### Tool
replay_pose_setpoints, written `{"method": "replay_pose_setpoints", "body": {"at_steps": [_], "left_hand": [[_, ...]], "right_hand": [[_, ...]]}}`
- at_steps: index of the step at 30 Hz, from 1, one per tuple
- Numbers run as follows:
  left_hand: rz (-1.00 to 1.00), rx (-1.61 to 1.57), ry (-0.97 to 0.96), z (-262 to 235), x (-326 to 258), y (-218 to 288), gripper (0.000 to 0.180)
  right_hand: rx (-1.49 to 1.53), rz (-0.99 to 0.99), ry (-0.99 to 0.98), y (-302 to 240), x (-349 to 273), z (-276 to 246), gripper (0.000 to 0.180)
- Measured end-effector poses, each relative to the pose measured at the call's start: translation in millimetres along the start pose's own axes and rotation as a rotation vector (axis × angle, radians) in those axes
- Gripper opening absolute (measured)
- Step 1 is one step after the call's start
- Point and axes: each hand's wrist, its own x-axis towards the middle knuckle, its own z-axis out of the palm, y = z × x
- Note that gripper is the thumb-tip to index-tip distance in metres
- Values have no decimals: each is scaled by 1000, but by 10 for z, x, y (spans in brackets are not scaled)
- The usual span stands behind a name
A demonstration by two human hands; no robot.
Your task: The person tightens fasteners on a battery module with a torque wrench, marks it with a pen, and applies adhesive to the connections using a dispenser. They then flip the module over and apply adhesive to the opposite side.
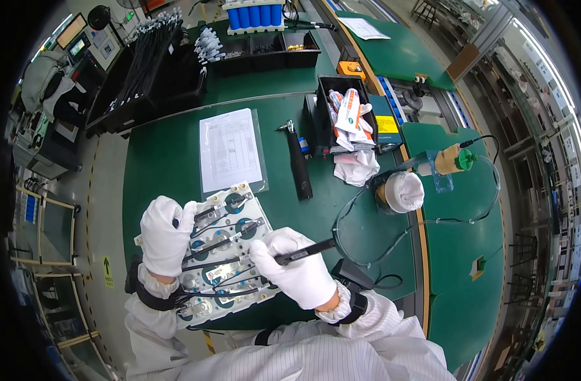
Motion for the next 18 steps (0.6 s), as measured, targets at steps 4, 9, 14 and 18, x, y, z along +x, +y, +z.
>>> {"method": "replay_pose_setpoints", "body": {"at_steps": [4, 9, 14, 18], "left_hand": [[-88, 0, -63, -35, 22, 35, 35], [-53, 4, -40, -1, 29, 6, 35], [-27, 1, -22, 12, 20, -7, 35], [-19, 2, -31, 14, 16, -10, 35]], "right_hand": [[63, -19, 26, -6, -180, -45, 27], [97, -20, -17, 52, -284, -71, 26], [58, -6, -36, 18, -296, -121, 25], [187, 114, 70, 5, -345, -156, 25]]}}
